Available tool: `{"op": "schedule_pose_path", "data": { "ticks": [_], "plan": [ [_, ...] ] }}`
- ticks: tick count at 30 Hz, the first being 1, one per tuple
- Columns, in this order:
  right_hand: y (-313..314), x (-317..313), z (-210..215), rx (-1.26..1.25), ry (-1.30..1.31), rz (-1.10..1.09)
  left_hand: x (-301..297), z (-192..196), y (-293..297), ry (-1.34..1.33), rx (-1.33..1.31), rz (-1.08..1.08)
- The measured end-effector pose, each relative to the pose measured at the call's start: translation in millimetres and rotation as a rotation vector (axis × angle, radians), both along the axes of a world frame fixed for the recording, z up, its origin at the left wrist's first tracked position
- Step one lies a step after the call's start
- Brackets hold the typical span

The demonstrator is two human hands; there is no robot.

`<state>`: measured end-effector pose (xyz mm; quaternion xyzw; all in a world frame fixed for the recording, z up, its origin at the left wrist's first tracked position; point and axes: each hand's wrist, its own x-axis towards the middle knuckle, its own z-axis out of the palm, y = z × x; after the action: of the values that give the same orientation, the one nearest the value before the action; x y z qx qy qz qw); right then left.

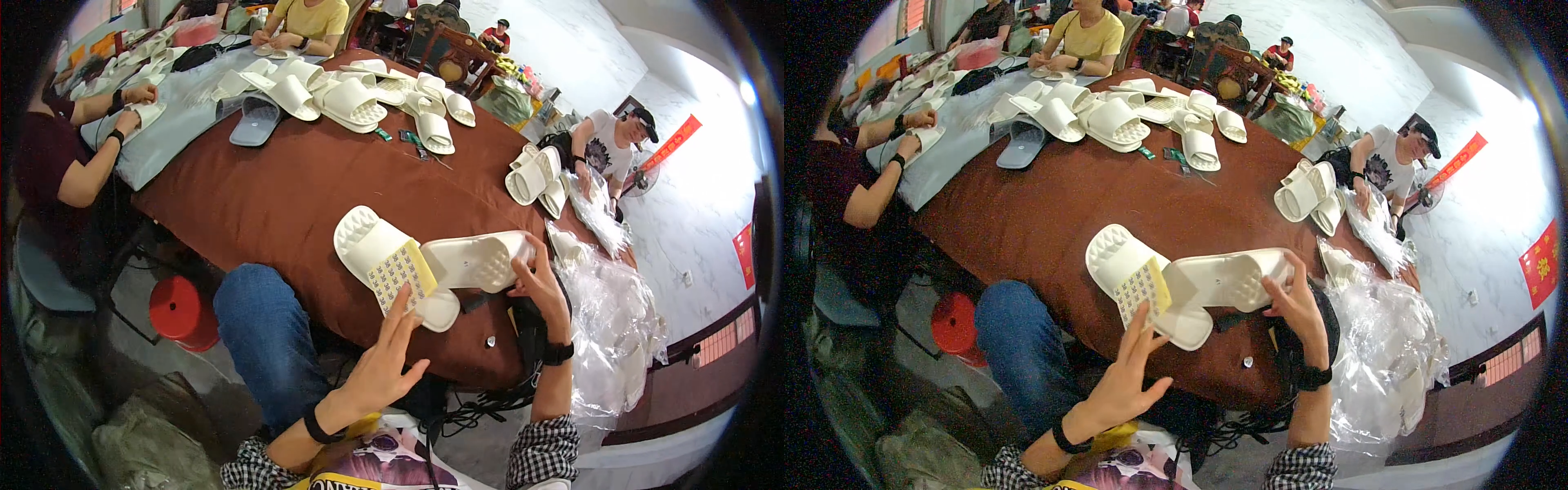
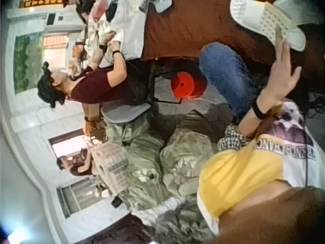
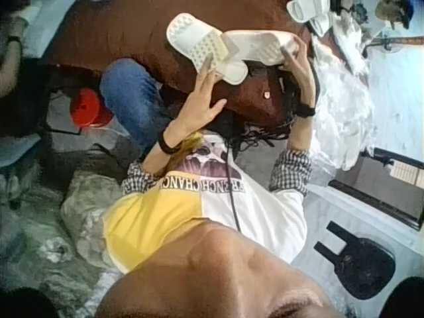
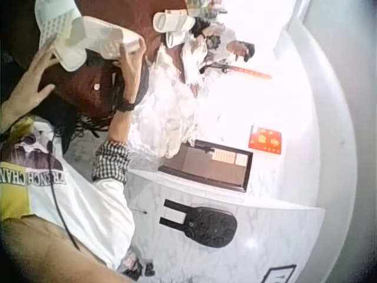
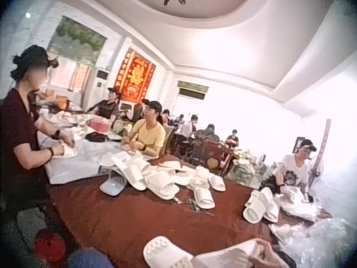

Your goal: Applying size stickers to the soles of slippers and then bagging multiple pairs.

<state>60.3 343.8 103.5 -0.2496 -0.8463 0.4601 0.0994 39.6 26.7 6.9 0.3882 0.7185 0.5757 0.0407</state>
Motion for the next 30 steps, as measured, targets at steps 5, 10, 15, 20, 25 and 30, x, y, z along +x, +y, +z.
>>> {"op": "schedule_pose_path", "data": {
  "ticks": [5, 10, 15, 20, 25, 30],
  "plan": [
    [-0.9, 22.4, -11.9, 0.216, -0.02, 0.113, -24.8, -0.7, -11.6, 0.141, 0.176, 0.361],
    [-14.7, 40.3, -18.5, 0.194, -0.067, 0.06, -73.5, -0.5, -0.1, 0.207, 0.051, 0.483],
    [-23.6, 41.9, -21.8, -0.144, -0.091, 0.055, -96.0, -7.3, 12.5, 0.182, -0.228, 0.563],
    [-44.5, 23.0, -38.9, -0.254, -0.089, 0.111, -102.8, -12.0, 12.2, 0.23, -0.055, 0.553],
    [-83.7, -20.8, -49.5, -0.248, 0.005, 0.206, -105.8, -9.6, 9.4, 0.162, 0.008, 0.53],
    [-107.1, -31.2, -51.4, -0.407, 0.039, 0.228, -108.7, -9.0, 7.3, 0.174, -0.017, 0.574]
  ]
}}
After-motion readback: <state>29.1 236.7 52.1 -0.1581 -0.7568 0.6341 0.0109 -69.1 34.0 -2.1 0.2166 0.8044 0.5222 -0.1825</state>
